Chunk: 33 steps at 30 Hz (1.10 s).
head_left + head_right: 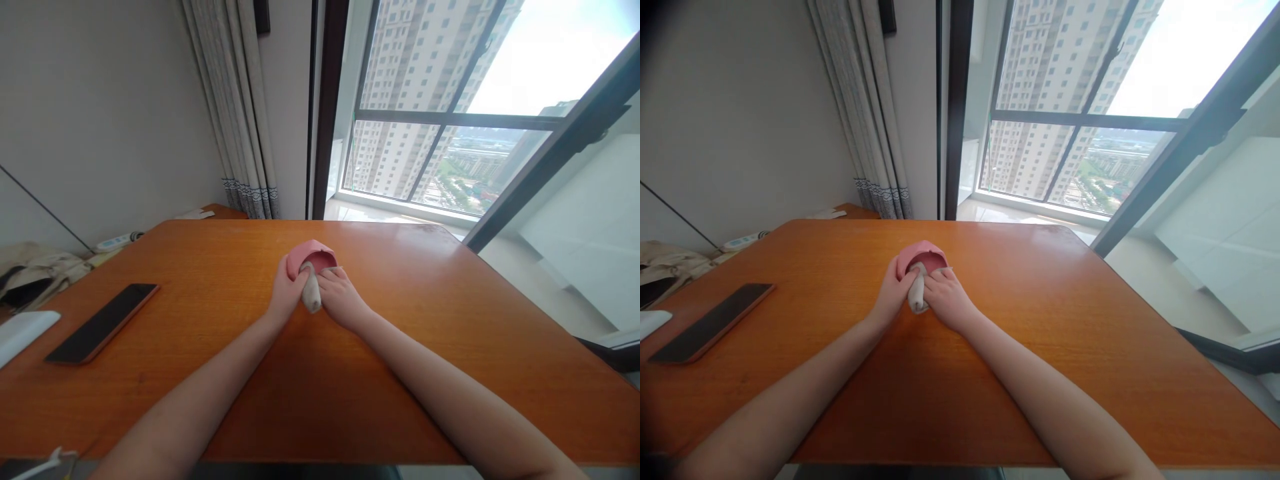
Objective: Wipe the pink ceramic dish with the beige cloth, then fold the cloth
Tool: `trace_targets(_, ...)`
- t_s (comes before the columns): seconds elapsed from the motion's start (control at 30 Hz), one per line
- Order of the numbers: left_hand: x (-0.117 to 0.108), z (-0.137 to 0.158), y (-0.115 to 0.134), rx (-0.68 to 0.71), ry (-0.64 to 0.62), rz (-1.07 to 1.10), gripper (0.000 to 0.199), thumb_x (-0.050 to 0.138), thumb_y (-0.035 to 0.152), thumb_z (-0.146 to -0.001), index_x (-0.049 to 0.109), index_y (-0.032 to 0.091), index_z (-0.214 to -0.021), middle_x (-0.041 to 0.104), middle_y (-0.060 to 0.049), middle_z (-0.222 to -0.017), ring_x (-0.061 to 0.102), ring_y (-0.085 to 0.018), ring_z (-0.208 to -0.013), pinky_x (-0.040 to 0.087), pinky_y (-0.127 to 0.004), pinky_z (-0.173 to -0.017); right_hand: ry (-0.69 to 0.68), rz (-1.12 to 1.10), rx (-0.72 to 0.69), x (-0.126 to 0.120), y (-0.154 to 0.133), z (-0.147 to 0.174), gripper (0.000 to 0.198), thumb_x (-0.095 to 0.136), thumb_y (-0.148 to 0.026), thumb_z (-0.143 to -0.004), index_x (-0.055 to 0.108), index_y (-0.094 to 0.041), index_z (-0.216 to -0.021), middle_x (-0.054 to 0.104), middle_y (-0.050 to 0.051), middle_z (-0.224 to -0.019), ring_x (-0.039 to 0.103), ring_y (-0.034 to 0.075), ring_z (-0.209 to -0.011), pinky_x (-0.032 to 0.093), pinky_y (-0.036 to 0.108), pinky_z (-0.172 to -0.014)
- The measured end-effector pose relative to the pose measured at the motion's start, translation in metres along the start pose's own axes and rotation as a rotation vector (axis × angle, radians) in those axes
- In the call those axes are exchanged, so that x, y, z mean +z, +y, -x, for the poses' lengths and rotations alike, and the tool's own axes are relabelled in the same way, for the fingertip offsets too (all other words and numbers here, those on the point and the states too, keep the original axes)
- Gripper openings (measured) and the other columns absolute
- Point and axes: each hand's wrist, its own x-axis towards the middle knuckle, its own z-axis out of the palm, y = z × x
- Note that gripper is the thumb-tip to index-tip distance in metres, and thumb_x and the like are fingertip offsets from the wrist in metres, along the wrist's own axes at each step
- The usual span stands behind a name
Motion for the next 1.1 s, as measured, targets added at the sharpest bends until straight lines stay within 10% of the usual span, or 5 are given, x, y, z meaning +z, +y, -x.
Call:
trace_targets(0.6,-0.031,-0.018,0.010,0.200,-0.141,-0.466,0.041,0.053,0.021,-0.071,0.057,0.019,-0.112,0.063,-0.006,-0.109,0.057,-0.023,-0.101,0.043,-0.036,-0.091,-0.197,0.071,-0.026,-0.017,-0.018,-0.008,0.016,0.047,-0.013,-0.088,0.062,-0.016,-0.087,0.061,0.006,-0.082,0.047,0.021,-0.084,0.032,0.037,-0.080)
trace_targets(0.87,-0.021,-0.020,0.003,-0.016,-0.116,-0.161,0.042,0.060,0.031,-0.071,0.053,0.018,-0.110,0.060,-0.007,-0.111,0.056,-0.021,-0.104,0.041,-0.034,-0.095,-0.076,0.077,-0.014,-0.008,-0.008,-0.004,0.016,0.045,-0.014,-0.090,0.060,-0.017,-0.086,0.060,0.004,-0.078,0.048,0.019,-0.081,0.029,0.035,-0.080)
trace_targets(1.1,-0.018,-0.013,0.006,0.107,-0.064,-0.166,0.046,0.052,0.016,-0.070,0.051,0.019,-0.116,0.056,-0.007,-0.121,0.051,-0.022,-0.116,0.034,-0.036,-0.104,-0.074,-0.008,-0.027,-0.011,-0.007,-0.005,0.014,0.048,-0.014,-0.088,0.061,-0.017,-0.086,0.062,0.004,-0.083,0.049,0.018,-0.082,0.030,0.034,-0.079)
